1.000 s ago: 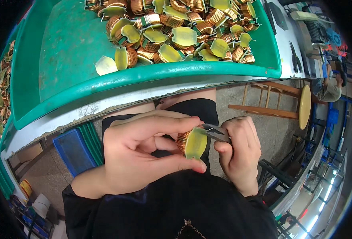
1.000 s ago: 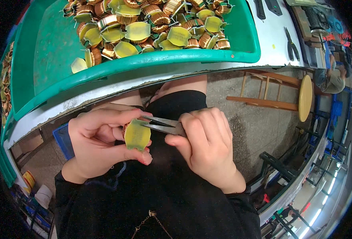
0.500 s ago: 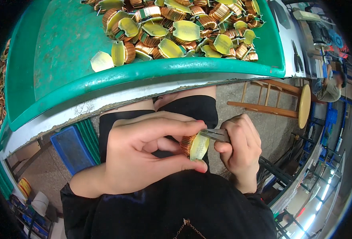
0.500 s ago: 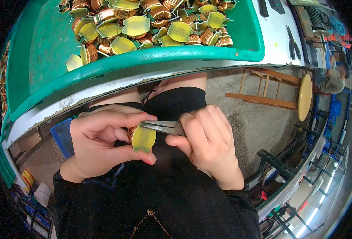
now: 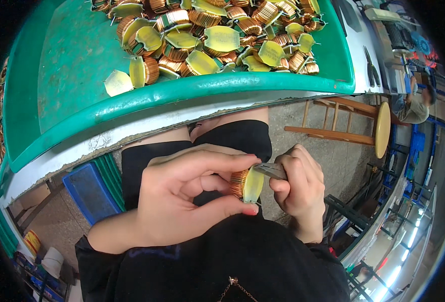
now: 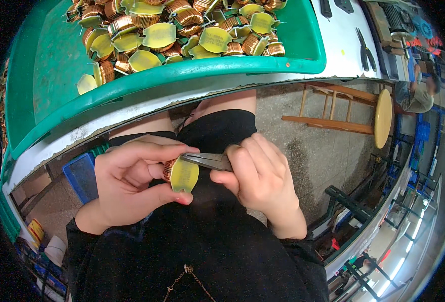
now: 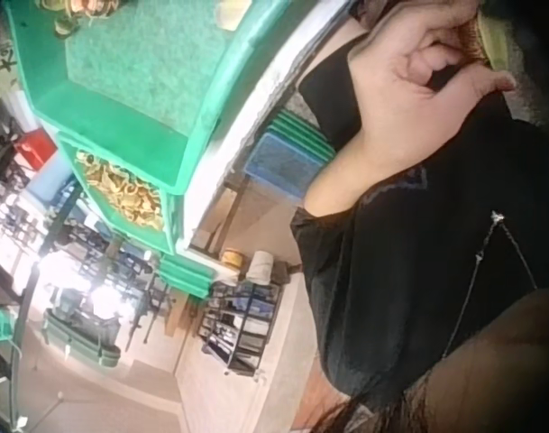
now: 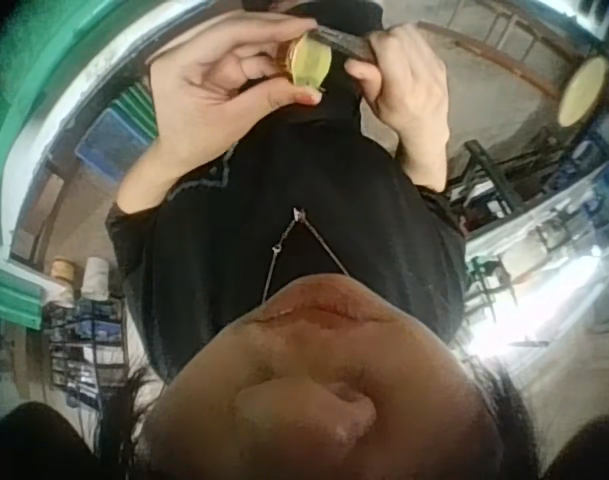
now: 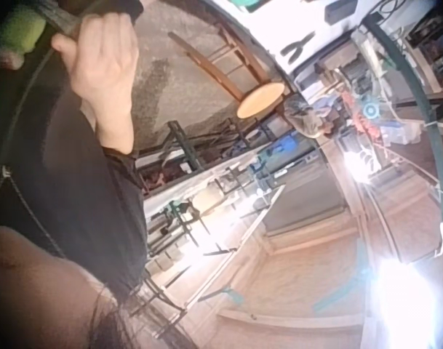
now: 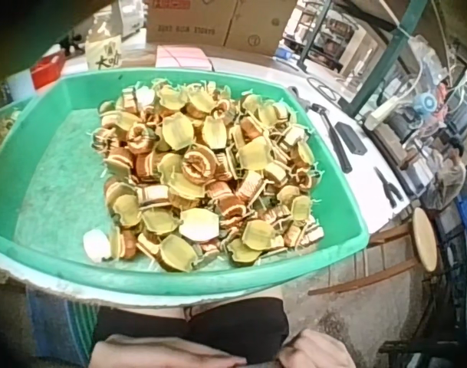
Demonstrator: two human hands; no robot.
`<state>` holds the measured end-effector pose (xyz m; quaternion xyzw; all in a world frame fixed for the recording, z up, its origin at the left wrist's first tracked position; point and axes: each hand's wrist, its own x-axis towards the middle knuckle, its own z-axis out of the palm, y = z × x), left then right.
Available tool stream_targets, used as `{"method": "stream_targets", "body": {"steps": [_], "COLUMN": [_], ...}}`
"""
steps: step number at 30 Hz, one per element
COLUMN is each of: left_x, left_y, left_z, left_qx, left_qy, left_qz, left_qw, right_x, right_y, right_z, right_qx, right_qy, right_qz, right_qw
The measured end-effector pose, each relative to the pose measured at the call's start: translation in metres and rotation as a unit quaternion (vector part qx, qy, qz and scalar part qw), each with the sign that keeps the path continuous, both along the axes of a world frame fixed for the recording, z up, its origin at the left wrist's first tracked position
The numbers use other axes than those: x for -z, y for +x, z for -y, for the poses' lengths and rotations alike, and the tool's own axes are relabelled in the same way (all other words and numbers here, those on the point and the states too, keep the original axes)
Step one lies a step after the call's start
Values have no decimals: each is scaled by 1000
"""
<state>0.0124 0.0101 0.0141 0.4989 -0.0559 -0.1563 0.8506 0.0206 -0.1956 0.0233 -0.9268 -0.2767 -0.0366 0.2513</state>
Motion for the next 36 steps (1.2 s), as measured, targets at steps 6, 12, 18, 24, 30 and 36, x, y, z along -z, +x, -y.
{"method": "stream_targets", "body": {"steps": [6, 12, 18, 24, 30, 36], "left_x": [6, 9, 4, 3, 5, 6], "left_y": [-2, 2, 10, 10, 11, 12], "left_z": [10, 14, 2, 1, 1, 0], "left_qx": [-43, -46, 6, 56, 108, 121], "left_qy": [-10, -6, -114, -186, -283, -269], "left_qz": [-16, -20, -81, -174, -245, -265], "left_qw": [999, 999, 990, 965, 921, 918], "right_x": [5, 3, 3, -2, 0, 0], "right_y": [2, 1, 2, 7, 9, 11], "right_z": [0, 1, 0, 9, 5, 1], "right_qx": [13, 45, 72, 37, 8, -9], "right_qy": [-52, -70, 32, 78, 63, 63], "right_qz": [68, 76, 32, -22, -16, -10], "right_qw": [996, 994, 996, 996, 998, 998]}}
